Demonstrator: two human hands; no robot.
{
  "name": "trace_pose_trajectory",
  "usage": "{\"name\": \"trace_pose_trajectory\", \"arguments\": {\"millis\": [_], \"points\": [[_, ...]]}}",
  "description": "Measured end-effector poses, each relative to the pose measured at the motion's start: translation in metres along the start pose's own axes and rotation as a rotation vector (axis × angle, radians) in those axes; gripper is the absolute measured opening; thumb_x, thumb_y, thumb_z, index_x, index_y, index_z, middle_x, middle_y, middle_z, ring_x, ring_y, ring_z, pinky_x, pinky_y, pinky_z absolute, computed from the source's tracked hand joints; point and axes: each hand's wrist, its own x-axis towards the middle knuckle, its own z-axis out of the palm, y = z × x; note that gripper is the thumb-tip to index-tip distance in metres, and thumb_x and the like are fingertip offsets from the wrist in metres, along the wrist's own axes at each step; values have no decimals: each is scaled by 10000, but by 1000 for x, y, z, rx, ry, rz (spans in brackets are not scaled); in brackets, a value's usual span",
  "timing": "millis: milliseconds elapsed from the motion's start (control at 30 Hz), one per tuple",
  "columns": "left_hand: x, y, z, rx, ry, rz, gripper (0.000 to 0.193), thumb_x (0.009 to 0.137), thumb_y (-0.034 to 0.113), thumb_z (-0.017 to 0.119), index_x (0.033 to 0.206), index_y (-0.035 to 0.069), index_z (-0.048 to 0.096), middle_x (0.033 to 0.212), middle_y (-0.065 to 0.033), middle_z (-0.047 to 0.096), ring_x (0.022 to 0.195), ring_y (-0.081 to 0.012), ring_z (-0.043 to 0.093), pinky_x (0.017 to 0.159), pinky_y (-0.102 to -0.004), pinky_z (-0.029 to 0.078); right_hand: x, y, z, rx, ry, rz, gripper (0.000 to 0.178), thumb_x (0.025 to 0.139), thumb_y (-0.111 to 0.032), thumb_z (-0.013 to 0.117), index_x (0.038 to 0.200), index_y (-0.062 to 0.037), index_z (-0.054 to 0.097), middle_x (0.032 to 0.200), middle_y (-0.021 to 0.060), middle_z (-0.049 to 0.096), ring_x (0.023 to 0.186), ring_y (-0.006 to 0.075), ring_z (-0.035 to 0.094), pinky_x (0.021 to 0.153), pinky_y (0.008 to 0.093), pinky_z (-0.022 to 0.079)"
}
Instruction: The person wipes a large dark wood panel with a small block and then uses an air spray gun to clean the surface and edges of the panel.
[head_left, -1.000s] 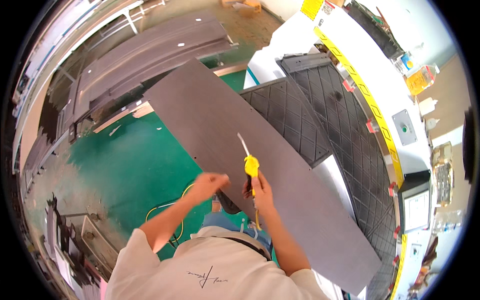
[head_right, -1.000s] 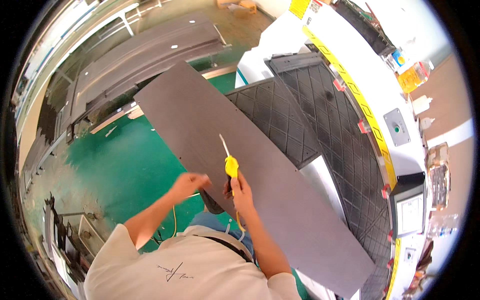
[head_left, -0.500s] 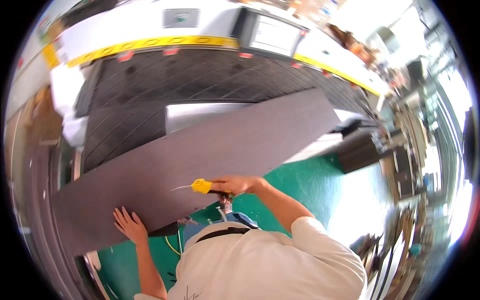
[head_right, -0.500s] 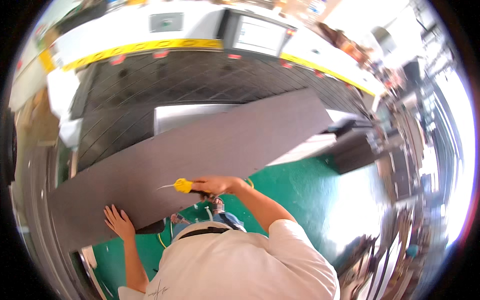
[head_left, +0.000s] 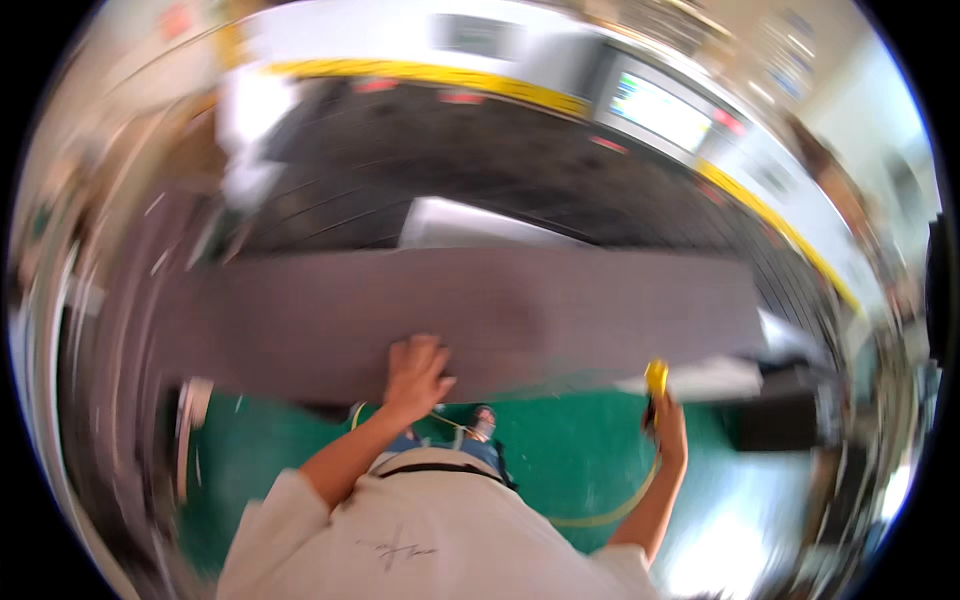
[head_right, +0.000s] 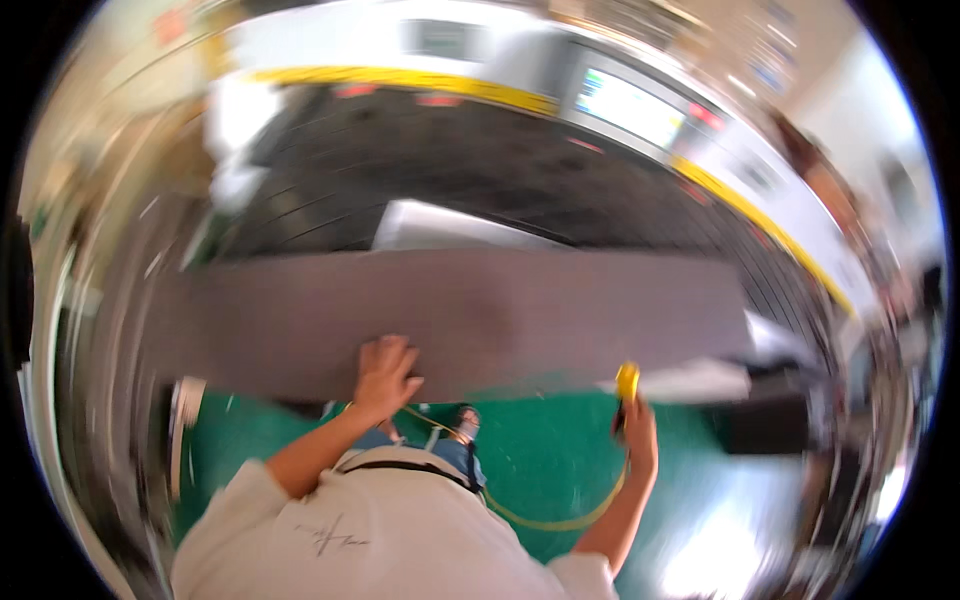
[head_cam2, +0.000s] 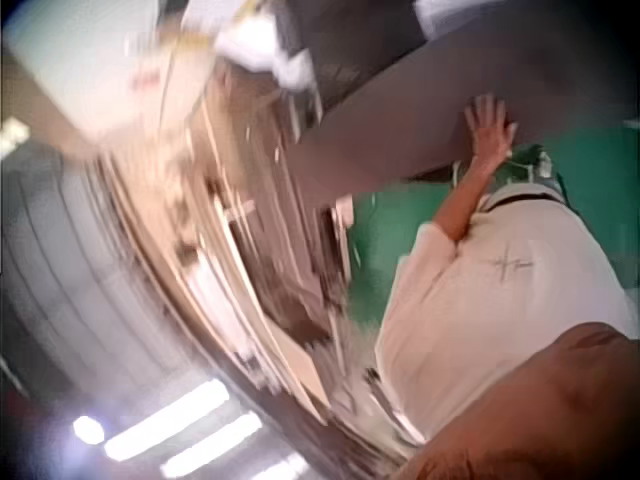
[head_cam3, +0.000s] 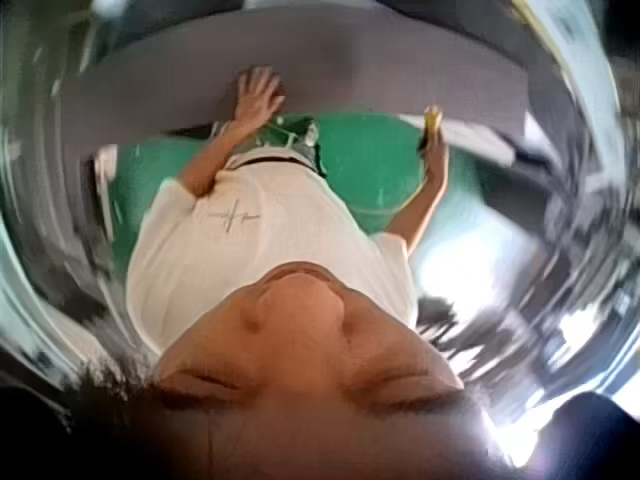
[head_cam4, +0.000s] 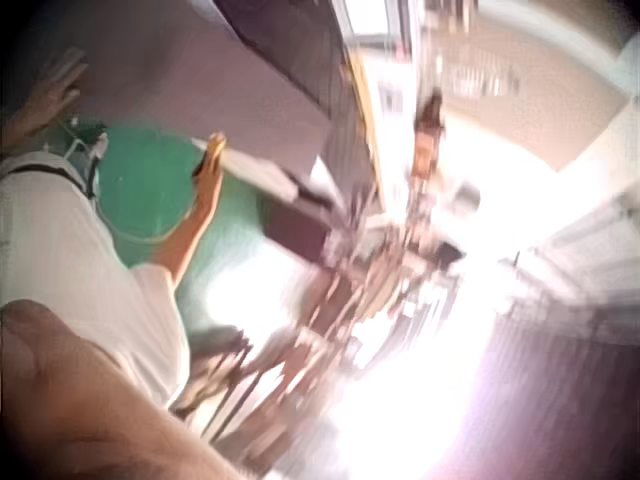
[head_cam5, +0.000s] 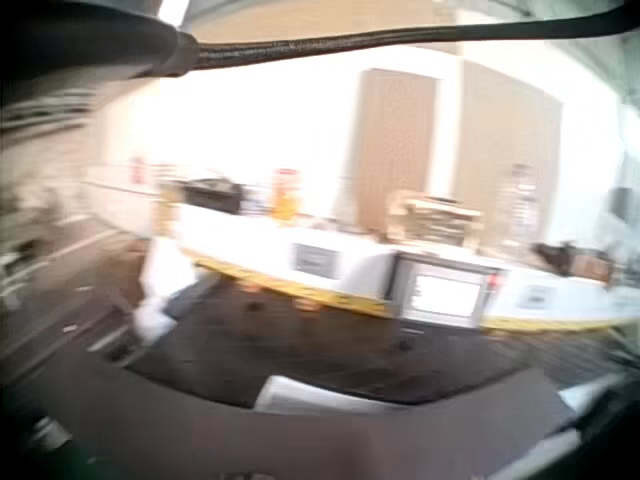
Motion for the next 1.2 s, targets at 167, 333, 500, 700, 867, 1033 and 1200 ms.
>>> {"name": "trace_pose_trajectory", "arguments": {"millis": [167, 333, 500, 700, 867, 1033, 1200], "points": [[-33, -74, -6, 17, 192, -99, 446, 1004, 302, 625, 1389, 80, 581, 1517, -154, 502, 1476, -335, 418, 1225, -548, 299, -38, -34, 157, 154, -950, 137, 431, 1079, -381, 578, 1401, -94, 565, 819, 56, 668, 677, 170, 634, 551, 258, 426], [-111, -207, -48, 218, 315, -686, 451, 1041, 327, 537, 1417, 81, 569, 1566, -131, 493, 1508, -322, 390, 1243, -569, 254, -65, -97, 260, 215, -1152, 146, 482, 1084, -372, 586, 1479, -110, 501, 898, 37, 645, 751, 161, 633, 560, 244, 404], [-207, -367, -92, 273, 476, -920, 499, 1077, 351, 502, 1490, 75, 547, 1639, -124, 443, 1555, -297, 338, 1266, -562, 223, -86, -160, 348, 46, -1224, 145, 443, 1069, -380, 598, 1410, -107, 525, 886, 30, 630, 771, 157, 642, 534, 241, 392], [-236, -461, -115, 272, 541, -979, 581, 1010, 419, 594, 1466, 60, 560, 1653, -175, 394, 1558, -401, 292, 1252, -621, 199, -118, -248, 474, 105, -1159, 80, 490, 950, -238, 690, 1371, -51, 523, 1006, 86, 677, 912, 231, 709, 592, 289, 536], [-162, -375, -125, -230, 14, -329, 640, 893, 537, 712, 1366, 112, 641, 1644, -213, 383, 1570, -463, 220, 1215, -717, 153, -141, -291, 544, 461, -959, -159, 604, 901, -129, 697, 1452, -19, 476, 1288, 150, 633, 1210, 272, 648, 917, 416, 596], [-90, -237, -151, -1574, -413, -289, 527, 1014, 327, 715, 1403, -3, 582, 1267, -97, 682, 1284, -261, 630, 1077, -393, 519, -114, -324, 523, -11, -971, -424, 660, 996, -319, 716, 1542, -40, 470, 1489, 200, 567, 1410, 323, 528, 1133, 457, 479], [-80, -227, -149, -1780, -193, -674, 293, 1081, 222, 608, 1223, -35, 619, 999, -168, 738, 935, -291, 753, 870, -408, 621, -8, -435, 396, -447, -480, -968, 405, 973, -274, 752, 1329, -86, 712, 1436, 172, 639, 1256, 330, 656, 1094, 436, 507]]}}
